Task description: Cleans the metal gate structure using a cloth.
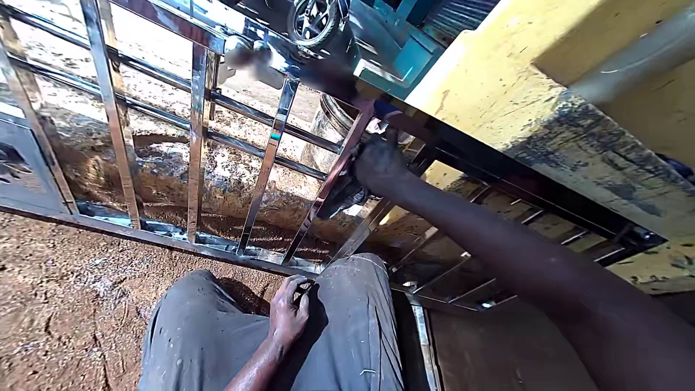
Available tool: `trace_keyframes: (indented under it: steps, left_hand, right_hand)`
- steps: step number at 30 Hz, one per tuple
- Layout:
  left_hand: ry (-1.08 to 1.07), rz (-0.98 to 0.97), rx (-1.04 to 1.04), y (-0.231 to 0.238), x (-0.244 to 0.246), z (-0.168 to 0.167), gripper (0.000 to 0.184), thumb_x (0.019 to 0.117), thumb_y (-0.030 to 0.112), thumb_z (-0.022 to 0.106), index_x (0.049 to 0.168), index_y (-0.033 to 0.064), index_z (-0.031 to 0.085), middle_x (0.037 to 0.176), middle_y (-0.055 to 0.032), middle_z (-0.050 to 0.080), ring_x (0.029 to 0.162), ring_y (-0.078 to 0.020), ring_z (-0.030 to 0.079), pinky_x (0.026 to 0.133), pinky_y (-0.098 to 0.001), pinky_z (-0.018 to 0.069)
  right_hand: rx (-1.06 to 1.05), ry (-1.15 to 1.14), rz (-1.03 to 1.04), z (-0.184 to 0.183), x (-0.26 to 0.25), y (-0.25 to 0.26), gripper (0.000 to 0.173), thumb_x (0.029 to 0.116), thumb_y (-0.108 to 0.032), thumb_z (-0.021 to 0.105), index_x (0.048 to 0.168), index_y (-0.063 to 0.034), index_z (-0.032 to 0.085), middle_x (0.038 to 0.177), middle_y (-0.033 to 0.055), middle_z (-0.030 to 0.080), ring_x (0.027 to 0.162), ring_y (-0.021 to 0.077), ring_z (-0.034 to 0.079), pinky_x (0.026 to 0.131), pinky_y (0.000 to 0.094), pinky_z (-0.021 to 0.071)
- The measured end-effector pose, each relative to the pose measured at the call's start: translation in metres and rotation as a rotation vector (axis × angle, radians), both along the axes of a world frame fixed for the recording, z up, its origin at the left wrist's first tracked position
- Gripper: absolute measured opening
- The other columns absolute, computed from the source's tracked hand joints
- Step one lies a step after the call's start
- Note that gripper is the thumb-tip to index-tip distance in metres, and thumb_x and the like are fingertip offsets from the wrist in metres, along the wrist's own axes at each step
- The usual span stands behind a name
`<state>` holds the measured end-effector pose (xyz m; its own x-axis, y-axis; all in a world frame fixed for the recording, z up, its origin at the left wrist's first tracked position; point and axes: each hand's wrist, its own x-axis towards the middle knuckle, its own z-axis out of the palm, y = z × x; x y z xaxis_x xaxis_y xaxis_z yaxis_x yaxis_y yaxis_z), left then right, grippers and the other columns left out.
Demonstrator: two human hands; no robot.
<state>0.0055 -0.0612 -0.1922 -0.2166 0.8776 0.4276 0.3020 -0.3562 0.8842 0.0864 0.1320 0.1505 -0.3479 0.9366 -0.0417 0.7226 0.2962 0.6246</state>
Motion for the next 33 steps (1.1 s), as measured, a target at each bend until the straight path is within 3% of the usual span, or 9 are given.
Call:
trace_keyframes:
  steps: [5,11,14,18,20,23,26,30,33]
  left_hand:
    - [-0.009,0.056,-0.007,0.007,-0.005,-0.003,0.030,0.0848,0.012,0.057,0.107,0.0009,0.074,0.111,-0.0124,0.074,0.086,-0.0153,0.072,0.080,-0.0317,0.0606]
    - [-0.049,0.049,-0.002,0.009,-0.006,0.004,0.030,0.0850,0.012,0.057,0.107,0.0021,0.075,0.113,-0.0123,0.073,0.094,-0.0170,0.073,0.084,-0.0326,0.0600]
    - [-0.049,0.044,-0.008,0.010,-0.006,0.005,0.029,0.0854,0.012,0.057,0.107,0.0023,0.075,0.112,-0.0120,0.074,0.092,-0.0162,0.072,0.083,-0.0318,0.0600]
    - [-0.067,0.056,-0.019,0.010,-0.001,0.006,0.029,0.0859,0.013,0.057,0.106,0.0025,0.075,0.113,-0.0115,0.074,0.093,-0.0159,0.073,0.084,-0.0314,0.0601]
    - [-0.069,0.045,-0.010,0.012,0.003,0.007,0.029,0.0857,0.013,0.057,0.105,0.0024,0.075,0.111,-0.0117,0.074,0.093,-0.0161,0.073,0.083,-0.0313,0.0602]
    - [-0.060,0.008,-0.013,0.013,0.005,0.006,0.028,0.0873,0.014,0.057,0.106,0.0028,0.075,0.111,-0.0117,0.074,0.092,-0.0172,0.073,0.083,-0.0337,0.0608]
    - [-0.051,-0.016,-0.025,0.009,0.014,0.005,0.027,0.0879,0.014,0.058,0.105,0.0024,0.075,0.111,-0.0125,0.074,0.092,-0.0180,0.073,0.082,-0.0343,0.0607]
    - [-0.012,-0.019,-0.031,0.006,0.007,0.002,0.027,0.0867,0.013,0.058,0.105,0.0031,0.075,0.112,-0.0115,0.074,0.090,-0.0176,0.073,0.083,-0.0348,0.0607]
    - [-0.010,0.008,-0.042,0.006,0.007,0.004,0.028,0.0852,0.013,0.058,0.105,0.0029,0.075,0.111,-0.0115,0.074,0.091,-0.0179,0.073,0.082,-0.0351,0.0607]
  right_hand:
    - [0.065,-0.372,-0.030,0.009,0.020,-0.017,0.022,0.0977,0.003,0.050,0.107,0.0081,0.069,0.119,0.0253,0.063,0.124,0.0396,0.055,0.111,0.0524,0.0349]
    - [0.542,0.191,0.578,-0.073,0.085,-0.020,0.036,0.0963,0.000,0.056,0.131,0.0050,0.064,0.115,0.0240,0.066,0.101,0.0412,0.064,0.085,0.0541,0.0474]
    - [0.296,0.295,0.348,-0.125,0.091,-0.040,0.049,0.1004,-0.026,0.054,0.141,0.0020,0.057,0.135,0.0250,0.063,0.125,0.0402,0.061,0.106,0.0555,0.0461]
    - [-0.069,0.545,-0.146,-0.118,0.027,-0.051,0.039,0.1055,-0.027,0.051,0.119,0.0053,0.068,0.114,0.0273,0.070,0.112,0.0413,0.068,0.094,0.0581,0.0524]
    - [-0.234,0.616,-0.306,-0.105,-0.007,-0.045,0.045,0.1071,-0.029,0.048,0.128,0.0088,0.059,0.122,0.0294,0.066,0.121,0.0421,0.063,0.102,0.0559,0.0480]
    - [-0.095,0.677,-0.269,-0.100,-0.021,-0.029,0.058,0.0889,-0.030,0.067,0.130,0.0089,0.059,0.132,0.0288,0.061,0.131,0.0409,0.055,0.111,0.0557,0.0401]
    - [-0.474,0.508,-0.338,-0.049,-0.014,0.007,0.044,0.0971,-0.036,0.067,0.112,0.0056,0.069,0.117,0.0276,0.067,0.116,0.0420,0.062,0.099,0.0628,0.0446]
    - [-0.835,0.475,-0.231,-0.029,-0.012,0.033,0.015,0.0910,-0.016,0.073,0.101,-0.0055,0.071,0.092,0.0077,0.068,0.083,0.0177,0.063,0.076,0.0420,0.0516]
    - [-0.598,0.375,-0.109,-0.040,-0.007,0.021,0.037,0.0986,-0.033,0.066,0.113,0.0011,0.072,0.116,0.0227,0.070,0.114,0.0366,0.065,0.099,0.0591,0.0468]
